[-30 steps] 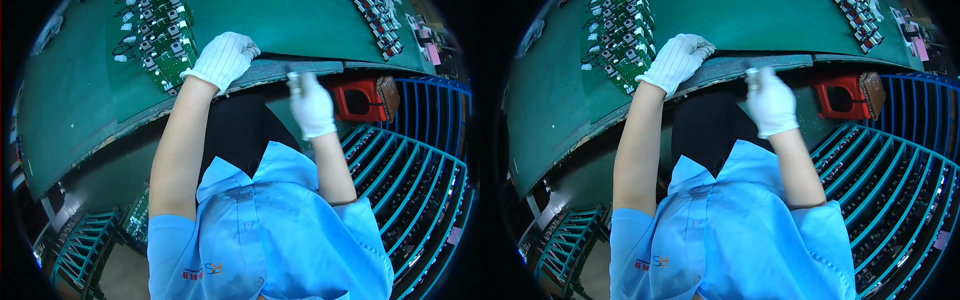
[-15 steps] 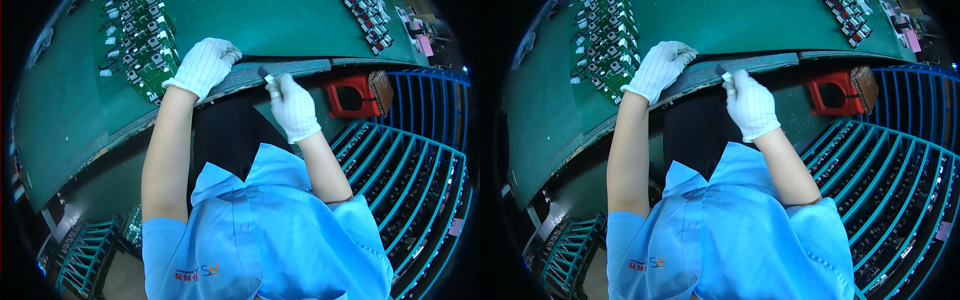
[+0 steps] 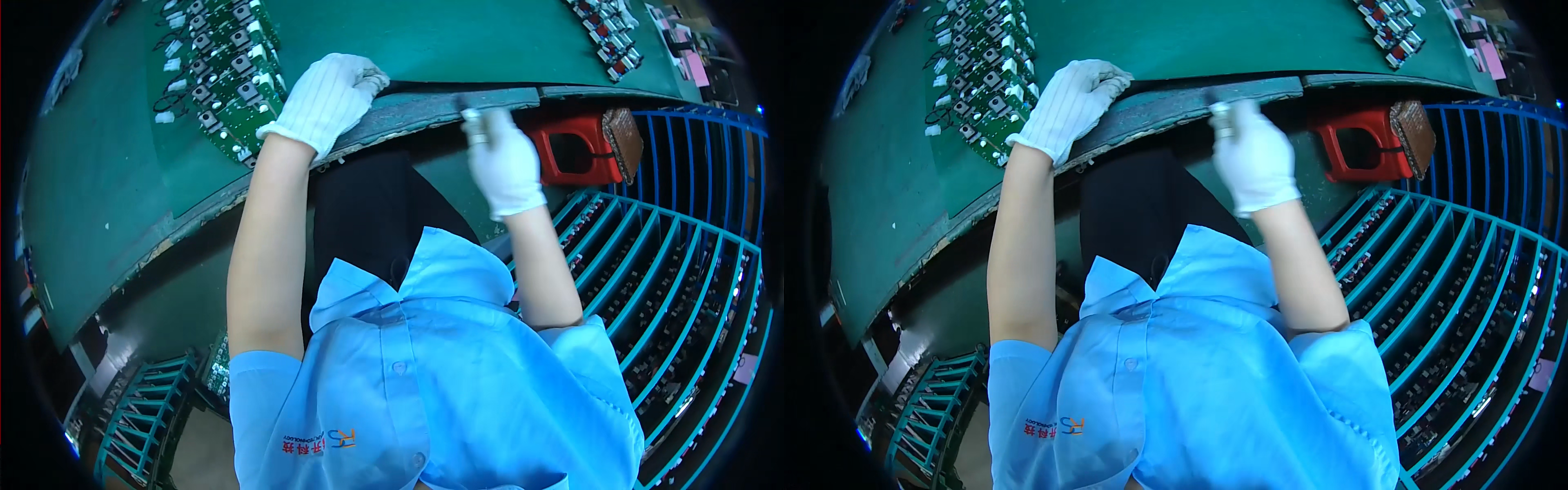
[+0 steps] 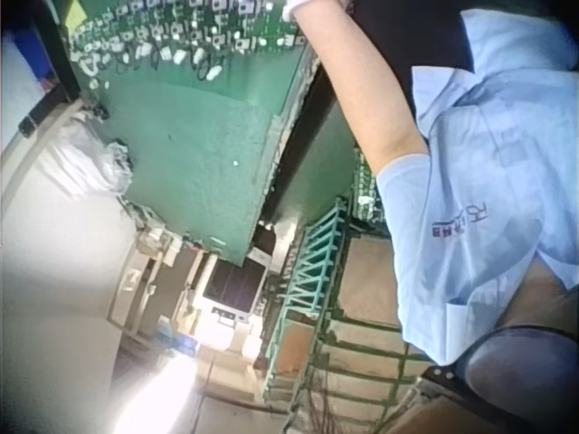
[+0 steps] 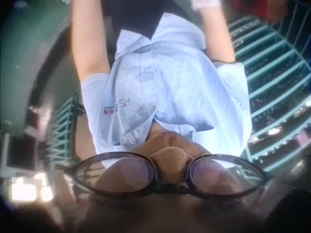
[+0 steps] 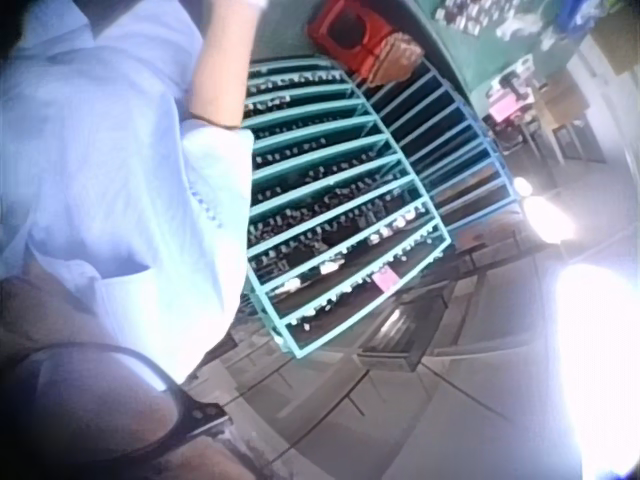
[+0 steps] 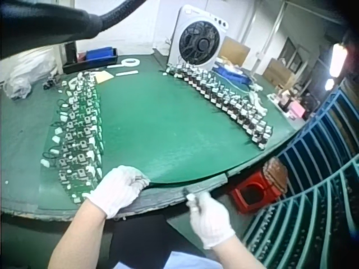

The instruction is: The person assembles and checks circuit board components on a production line using a hand tool.

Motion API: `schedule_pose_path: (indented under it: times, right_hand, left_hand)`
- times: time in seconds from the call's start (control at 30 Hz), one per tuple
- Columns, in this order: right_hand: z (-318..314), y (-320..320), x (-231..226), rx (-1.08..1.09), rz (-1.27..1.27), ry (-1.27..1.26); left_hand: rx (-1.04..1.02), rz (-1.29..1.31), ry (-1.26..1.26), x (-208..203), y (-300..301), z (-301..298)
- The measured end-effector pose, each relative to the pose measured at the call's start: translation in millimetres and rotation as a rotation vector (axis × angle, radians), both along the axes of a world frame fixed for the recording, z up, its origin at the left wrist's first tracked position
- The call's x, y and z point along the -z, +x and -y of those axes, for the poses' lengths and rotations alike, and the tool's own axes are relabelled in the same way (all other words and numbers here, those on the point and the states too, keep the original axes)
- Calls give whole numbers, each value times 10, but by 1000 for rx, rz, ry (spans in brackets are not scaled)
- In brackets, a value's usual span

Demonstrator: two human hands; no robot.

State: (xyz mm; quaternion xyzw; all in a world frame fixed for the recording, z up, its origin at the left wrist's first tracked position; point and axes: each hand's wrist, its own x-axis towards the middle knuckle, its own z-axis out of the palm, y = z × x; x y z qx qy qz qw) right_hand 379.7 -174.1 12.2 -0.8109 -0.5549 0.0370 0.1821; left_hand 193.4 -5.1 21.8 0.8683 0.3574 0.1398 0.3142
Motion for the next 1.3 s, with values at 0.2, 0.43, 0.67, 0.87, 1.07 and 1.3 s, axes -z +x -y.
schedule_pose_path:
  times: [0.2, 0.43, 0.67, 0.87, 1.07, 1.3]
  right_hand:
    - [33, 230, 12, 87, 21, 0]
    - [38, 14, 31, -21, -16, 37]
    - [-3, -114, 71, -88, 35, 115]
    - [-9, -73, -46, -65, 1, -55]
    - [117, 328, -49, 104, 58, -47]
    - [-62, -86, -56, -125, -34, 21]
  left_hand:
    - [-13, 16, -1, 10, -9, 1]
    - [-8, 34, 16, 36, -21, 5]
    - [-7, 41, 80, 92, 2, 11]
    - [-27, 31, 107, 106, -22, 12]
    - [-7, 33, 60, 58, -11, 5]
    - [-25, 55, 40, 102, -35, 4]
